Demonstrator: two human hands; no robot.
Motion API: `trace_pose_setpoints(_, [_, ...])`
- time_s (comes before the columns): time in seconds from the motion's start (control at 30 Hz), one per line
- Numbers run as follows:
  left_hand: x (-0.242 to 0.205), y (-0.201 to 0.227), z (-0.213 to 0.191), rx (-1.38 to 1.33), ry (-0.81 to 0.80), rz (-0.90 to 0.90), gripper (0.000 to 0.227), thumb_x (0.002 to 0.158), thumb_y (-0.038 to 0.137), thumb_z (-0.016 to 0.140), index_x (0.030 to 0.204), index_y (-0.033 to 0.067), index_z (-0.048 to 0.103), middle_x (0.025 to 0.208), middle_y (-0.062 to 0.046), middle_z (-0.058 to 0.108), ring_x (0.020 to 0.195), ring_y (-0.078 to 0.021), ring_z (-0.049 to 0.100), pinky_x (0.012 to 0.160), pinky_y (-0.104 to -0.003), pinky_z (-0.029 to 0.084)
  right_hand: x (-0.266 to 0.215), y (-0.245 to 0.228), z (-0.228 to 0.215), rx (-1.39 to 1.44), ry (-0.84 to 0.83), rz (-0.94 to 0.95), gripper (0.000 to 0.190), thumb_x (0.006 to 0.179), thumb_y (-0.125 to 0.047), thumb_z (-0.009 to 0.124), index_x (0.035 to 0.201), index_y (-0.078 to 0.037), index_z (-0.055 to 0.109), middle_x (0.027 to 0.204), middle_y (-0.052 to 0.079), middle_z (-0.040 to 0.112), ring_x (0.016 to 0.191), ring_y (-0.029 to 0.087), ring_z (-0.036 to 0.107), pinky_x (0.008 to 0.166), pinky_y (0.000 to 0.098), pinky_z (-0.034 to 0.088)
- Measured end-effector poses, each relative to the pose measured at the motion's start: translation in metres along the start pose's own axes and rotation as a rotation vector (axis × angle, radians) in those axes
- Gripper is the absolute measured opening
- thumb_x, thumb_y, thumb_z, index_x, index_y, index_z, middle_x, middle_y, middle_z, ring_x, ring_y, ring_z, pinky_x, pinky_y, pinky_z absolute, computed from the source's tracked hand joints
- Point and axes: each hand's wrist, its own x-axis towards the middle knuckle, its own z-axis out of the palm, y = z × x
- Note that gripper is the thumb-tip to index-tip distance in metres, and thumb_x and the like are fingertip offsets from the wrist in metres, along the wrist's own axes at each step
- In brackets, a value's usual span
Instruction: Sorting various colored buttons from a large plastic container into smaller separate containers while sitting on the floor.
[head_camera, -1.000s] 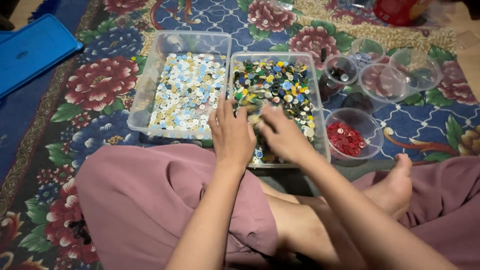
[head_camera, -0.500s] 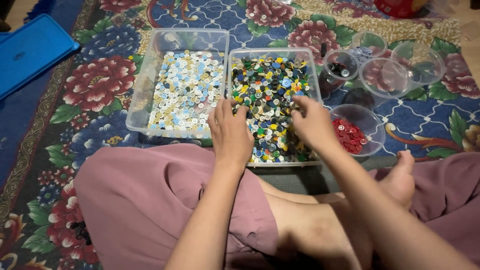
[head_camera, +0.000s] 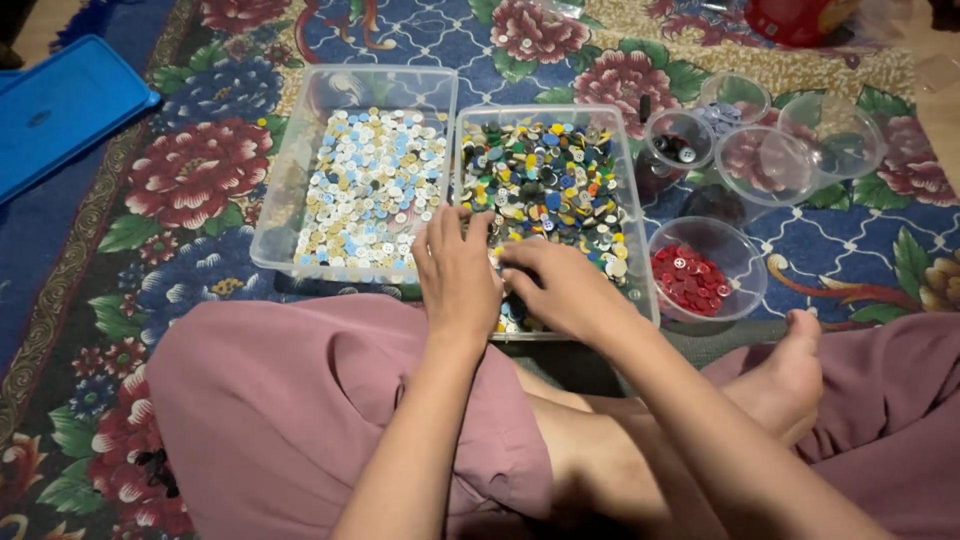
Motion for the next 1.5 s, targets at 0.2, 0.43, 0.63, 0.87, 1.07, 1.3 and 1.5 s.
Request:
trace_pose_setpoints(0.2, [0.000,-0.002,0.005,-0.005,0.035,0.004,0.039,0.087,-0.008,0.064,0.122,0.0093,0.070,0.127,-0.015,0.061,0.140,-0.0324,0.046,0.115,-0.050,0.033,-0.025,0.029,-0.014,-0.165,0.163,0.133,0.025,0.097,-0.035,0.060,0.110,-0.024,0.079,0.102,0.007,0.079,0.106,0.034,0.066,0.096,0.0457,0.052])
trace_pose_setpoints(0.43, [0.014,0.010,0.019,0.028,0.079,0.012,0.021,0.092,0.015,0.072,0.112,0.0161,0.074,0.120,-0.010,0.060,0.127,-0.0274,0.050,0.110,-0.055,0.032,-0.035,0.042,0.005,-0.261,0.501,-0.001,0.017,0.093,-0.016,0.063,0.107,-0.017,0.074,0.094,0.006,0.069,0.098,0.030,0.066,0.087,0.0422,0.055])
trace_pose_setpoints(0.63, [0.046,0.034,0.082,0.062,0.083,0.142,0.030,0.081,0.035,0.083,0.107,0.0215,0.076,0.105,-0.002,0.059,0.113,-0.0241,0.057,0.103,-0.054,0.033,-0.036,0.042,0.003,-0.243,0.626,-0.073,0.017,0.092,-0.008,0.062,0.104,-0.014,0.071,0.091,0.010,0.067,0.095,0.034,0.066,0.087,0.0438,0.054])
trace_pose_setpoints(0.87, [0.038,0.039,0.064,0.066,0.057,0.023,0.014,0.088,0.025,0.078,0.101,0.0203,0.076,0.099,-0.002,0.067,0.102,-0.0248,0.063,0.098,-0.053,0.033,-0.035,0.042,0.004,-0.206,0.633,-0.044,0.015,0.092,-0.010,0.062,0.103,-0.015,0.072,0.089,0.008,0.070,0.094,0.031,0.067,0.084,0.0421,0.055])
trace_pose_setpoints(1.07, [0.039,0.027,-0.009,-0.314,0.212,-0.227,0.011,0.098,0.023,0.070,0.105,0.0150,0.071,0.095,-0.006,0.071,0.096,-0.0258,0.067,0.093,-0.049,0.038,-0.037,0.042,0.006,-0.206,0.631,-0.018,0.013,0.093,-0.012,0.062,0.102,-0.016,0.071,0.087,0.007,0.070,0.092,0.030,0.067,0.083,0.0422,0.055])
trace_pose_setpoints(1.3, [0.046,-0.032,-0.020,-0.265,0.369,-0.352,0.018,0.097,0.021,0.075,0.111,0.0161,0.065,0.096,0.000,0.060,0.098,-0.0273,0.067,0.090,-0.047,0.042,-0.039,0.040,0.006,-0.205,0.623,0.012,0.014,0.093,-0.013,0.061,0.101,-0.016,0.072,0.086,0.008,0.071,0.090,0.031,0.068,0.082,0.0425,0.055])
trace_pose_setpoints(1.5, [0.051,-0.046,-0.006,-0.477,0.255,-0.391,0.017,0.105,0.016,0.056,0.120,0.0089,0.059,0.105,-0.015,0.070,0.099,-0.0376,0.072,0.089,-0.051,0.050,-0.037,0.041,0.006,-0.228,0.623,0.017,0.013,0.091,-0.015,0.063,0.099,-0.017,0.073,0.086,0.008,0.072,0.091,0.031,0.069,0.083,0.0430,0.055])
